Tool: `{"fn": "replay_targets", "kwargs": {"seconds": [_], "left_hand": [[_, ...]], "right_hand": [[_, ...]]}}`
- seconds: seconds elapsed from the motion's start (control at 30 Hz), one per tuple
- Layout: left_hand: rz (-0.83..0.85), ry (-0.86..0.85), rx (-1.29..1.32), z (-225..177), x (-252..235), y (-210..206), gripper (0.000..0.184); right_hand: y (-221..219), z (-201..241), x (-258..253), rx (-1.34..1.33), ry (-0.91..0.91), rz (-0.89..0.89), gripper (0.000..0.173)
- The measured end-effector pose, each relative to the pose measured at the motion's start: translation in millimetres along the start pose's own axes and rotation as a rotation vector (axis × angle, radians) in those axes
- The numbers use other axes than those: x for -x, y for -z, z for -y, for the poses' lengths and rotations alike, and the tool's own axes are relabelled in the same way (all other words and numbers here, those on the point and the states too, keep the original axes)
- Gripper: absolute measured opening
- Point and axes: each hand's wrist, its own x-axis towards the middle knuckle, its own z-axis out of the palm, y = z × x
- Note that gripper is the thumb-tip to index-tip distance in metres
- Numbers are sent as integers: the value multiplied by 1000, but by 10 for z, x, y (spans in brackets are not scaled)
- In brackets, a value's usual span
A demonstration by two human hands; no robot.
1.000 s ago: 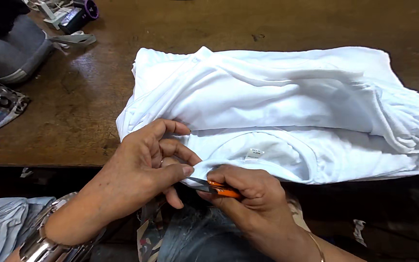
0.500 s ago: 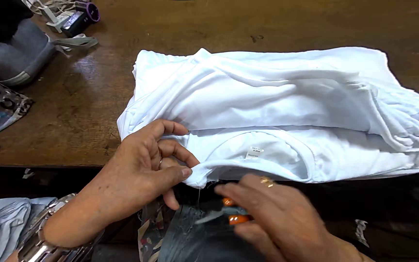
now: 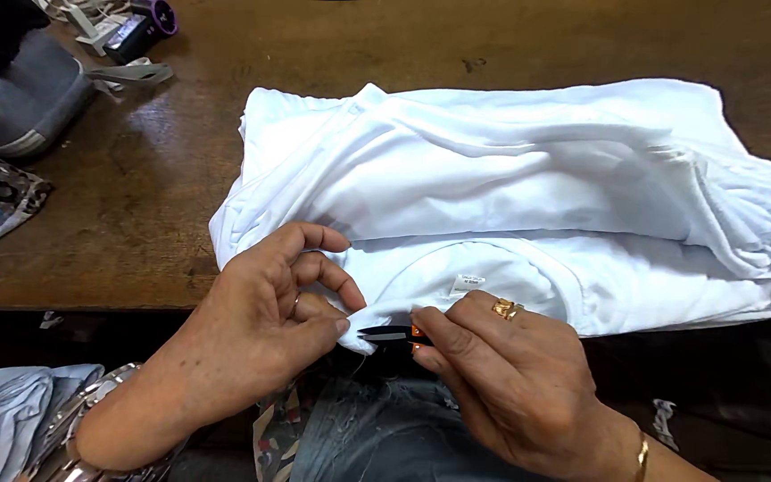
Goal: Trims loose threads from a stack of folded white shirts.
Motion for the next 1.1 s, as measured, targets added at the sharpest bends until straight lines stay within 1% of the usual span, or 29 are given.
{"fn": "replay_targets", "kwargs": {"seconds": [0.2,0.33,0.47,0.5,0.57,0.6,0.63,0.7,0.77,0.8,0.87,0.97,1.03,1.1], "left_hand": [[1,13,7,3,1,-7,55],[10,27,39,-2,9,15,55],[23,40,53,-15,9,19,54],[23,42,55,-18,7,21,54],[11,20,14,-26,2,21,53],[0,-7,-37,-25,3,19,53],[-17,-43,-101,-16,7,18,53],[-59,-103,-165,30,33,15,57],[-83,-162,-206,77,53,2,59],[-85,-194,-234,88,52,-11,58],[-98,-270,-299,93,31,-34,54],[-156,-375,-436,13,-52,-41,43],[-217,-445,-533,-83,-141,8,35],[-259,-489,-587,-190,-277,94,37]], "right_hand": [[5,3,-4,-27,26,7,25],[23,26,40,-139,139,76,34],[-29,110,0,-209,105,96,45],[-58,130,-3,-212,123,122,40],[-105,156,23,-220,202,148,20],[-101,169,52,-211,207,135,17],[-73,174,85,-186,170,95,17],[59,143,177,-55,0,8,18],[258,5,279,88,-166,-21,24],[377,-95,326,158,-213,-8,27],[611,-313,397,231,-249,47,24],[919,-596,388,165,-263,88,20],[1108,-694,267,89,-291,64,19],[1238,-788,69,54,-315,22,18]]}}
